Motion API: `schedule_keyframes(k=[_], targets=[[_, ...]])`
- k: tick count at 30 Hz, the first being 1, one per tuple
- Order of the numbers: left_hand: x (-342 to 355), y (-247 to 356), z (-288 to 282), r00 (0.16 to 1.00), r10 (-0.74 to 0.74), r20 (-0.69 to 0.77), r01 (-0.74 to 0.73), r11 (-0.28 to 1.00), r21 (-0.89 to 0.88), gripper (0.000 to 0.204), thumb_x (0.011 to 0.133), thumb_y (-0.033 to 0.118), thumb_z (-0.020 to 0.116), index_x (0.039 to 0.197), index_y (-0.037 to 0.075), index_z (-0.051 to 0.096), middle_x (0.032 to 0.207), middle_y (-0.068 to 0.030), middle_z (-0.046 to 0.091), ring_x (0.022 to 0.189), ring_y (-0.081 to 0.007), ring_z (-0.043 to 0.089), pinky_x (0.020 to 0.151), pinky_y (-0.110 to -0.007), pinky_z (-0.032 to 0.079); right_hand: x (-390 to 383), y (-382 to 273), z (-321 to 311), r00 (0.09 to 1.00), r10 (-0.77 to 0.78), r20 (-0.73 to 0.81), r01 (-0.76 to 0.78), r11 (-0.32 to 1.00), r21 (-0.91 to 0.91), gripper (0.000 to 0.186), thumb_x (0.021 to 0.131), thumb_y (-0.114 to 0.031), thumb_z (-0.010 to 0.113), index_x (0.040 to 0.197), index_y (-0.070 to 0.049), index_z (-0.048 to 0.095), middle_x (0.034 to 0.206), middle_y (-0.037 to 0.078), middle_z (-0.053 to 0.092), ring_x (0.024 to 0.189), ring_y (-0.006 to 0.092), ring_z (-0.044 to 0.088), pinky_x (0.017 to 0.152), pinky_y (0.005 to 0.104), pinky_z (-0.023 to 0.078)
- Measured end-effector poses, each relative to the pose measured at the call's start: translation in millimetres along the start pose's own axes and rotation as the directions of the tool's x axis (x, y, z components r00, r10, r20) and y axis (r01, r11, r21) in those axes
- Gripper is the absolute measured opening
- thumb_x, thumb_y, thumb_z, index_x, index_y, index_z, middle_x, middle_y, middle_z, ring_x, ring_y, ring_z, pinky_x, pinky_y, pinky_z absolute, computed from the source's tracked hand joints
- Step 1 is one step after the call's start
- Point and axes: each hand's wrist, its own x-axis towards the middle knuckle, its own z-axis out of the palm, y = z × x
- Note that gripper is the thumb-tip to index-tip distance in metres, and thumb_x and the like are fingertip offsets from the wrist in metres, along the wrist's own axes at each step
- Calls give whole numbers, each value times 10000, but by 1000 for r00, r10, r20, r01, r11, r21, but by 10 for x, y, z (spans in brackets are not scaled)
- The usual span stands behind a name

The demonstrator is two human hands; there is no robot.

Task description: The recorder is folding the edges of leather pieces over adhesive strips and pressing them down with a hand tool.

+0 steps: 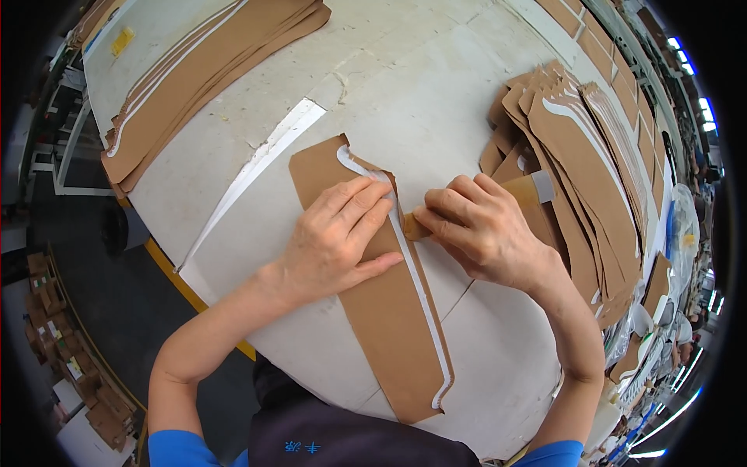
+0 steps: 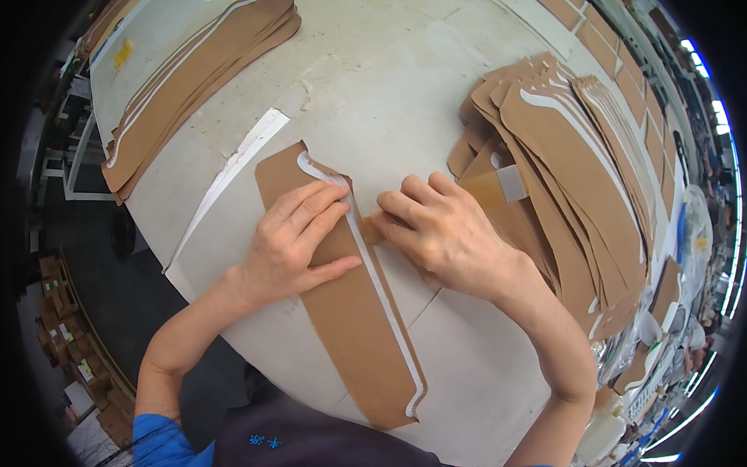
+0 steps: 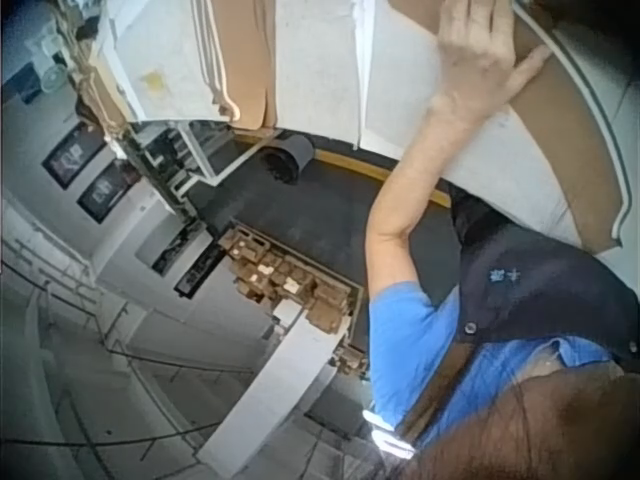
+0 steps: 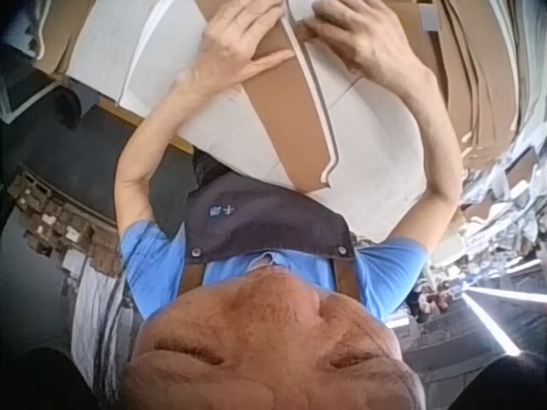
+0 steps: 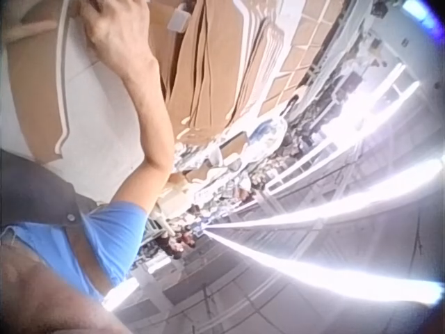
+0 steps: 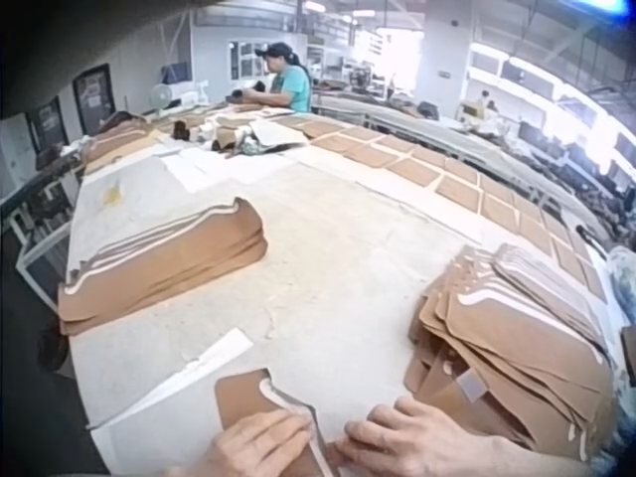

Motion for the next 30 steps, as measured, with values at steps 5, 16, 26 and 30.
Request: schedule_keyframes(k=[5,16,26,30], targets=[[-226,245,-79,998,0,69,1,1000,-13,658,719,314,916,1209,-61,686,1329,-182,655,1259,-356,623,1005,-466,558,-164,-300,75,1000,-16,-23,17,999,32,385,726,-135,725,1089,-11,713,1090,59,605,931,224,564,757,351,436],[-306,325,-64,999,-31,38,31,1000,-2,603,734,330,911,1175,-31,715,1350,-183,646,1235,-337,629,976,-447,549,-118,-336,62,1000,1,-8,-1,999,32,418,684,-156,746,1067,8,713,1092,60,596,907,220,549,742,349,413],[-289,287,-93,998,-45,49,42,998,48,597,745,349,898,1177,-14,706,1365,-184,633,1202,-351,612,955,-465,518,25,-224,82,999,-25,-36,26,999,18,336,730,-102,730,1048,5,719,1067,56,596,908,215,555,741,344,417],[-294,292,-75,998,-54,31,52,998,42,591,750,361,894,1168,-11,704,1356,-181,633,1184,-350,610,944,-470,508,73,-179,44,1000,-31,-6,31,1000,3,318,732,-102,726,1032,4,719,1065,55,592,913,214,554,743,346,421]])
